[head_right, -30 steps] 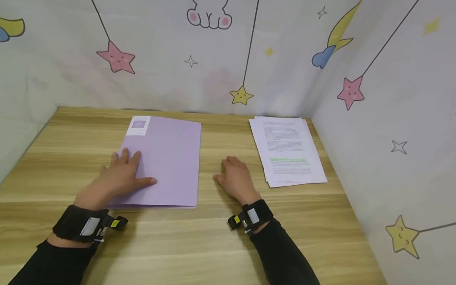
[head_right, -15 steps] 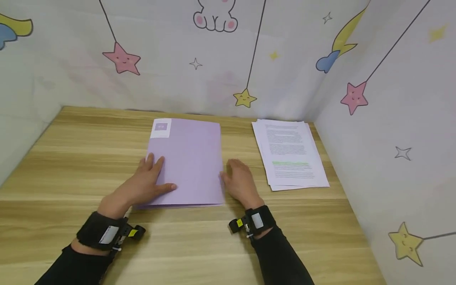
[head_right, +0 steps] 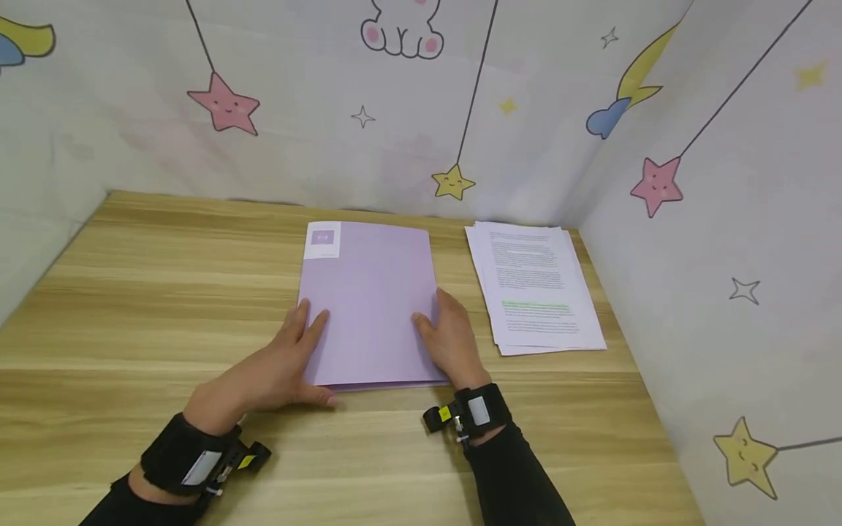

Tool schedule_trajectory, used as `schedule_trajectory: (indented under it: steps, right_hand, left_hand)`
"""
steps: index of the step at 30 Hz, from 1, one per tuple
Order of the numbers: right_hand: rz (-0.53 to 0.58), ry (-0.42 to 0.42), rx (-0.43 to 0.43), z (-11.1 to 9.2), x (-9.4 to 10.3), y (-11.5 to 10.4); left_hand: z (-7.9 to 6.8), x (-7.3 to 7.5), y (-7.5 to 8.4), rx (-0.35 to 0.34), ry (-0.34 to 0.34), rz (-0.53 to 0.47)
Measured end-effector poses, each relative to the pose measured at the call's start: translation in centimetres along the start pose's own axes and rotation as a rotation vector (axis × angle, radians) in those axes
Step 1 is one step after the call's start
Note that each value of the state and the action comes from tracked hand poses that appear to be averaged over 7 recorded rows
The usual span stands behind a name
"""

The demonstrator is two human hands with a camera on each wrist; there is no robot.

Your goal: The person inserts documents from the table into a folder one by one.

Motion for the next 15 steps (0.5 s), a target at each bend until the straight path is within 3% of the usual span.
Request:
schedule_trajectory:
  steps: [3, 9, 12, 15]
  right_hand:
    - [-0.011, 0.006, -0.001, 0.0, 0.2, -0.1]
    - [0.027, -0.023, -0.049, -0.2, 0.1, 0.6]
    - [0.124, -0.004, -0.081, -0.4, 0.8, 1.1]
    - [0.295, 0.047, -0.093, -0.6, 2.3, 1.5]
  left_hand:
    - [-0.7, 0.1, 0.0, -0.018, 0.006, 0.002]
    - [-1.1, 0.2, -0.5, -0.043, 0.002, -0.082]
    - [-1.0, 0.0, -0.5, -0.045, -0.001, -0.131]
    - [-0.9, 0.0, -0.5, -0.035, 0.001, -0.173]
Point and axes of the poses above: each hand's wrist, its own z-axis towards the middle knuckle, its own x-axis out of the back of the hand, y = z × x, the point moved 9 cm from there along z, towards the middle knuckle, and after that the axes turned 7 degrees about -y, right-handed, at the moved point
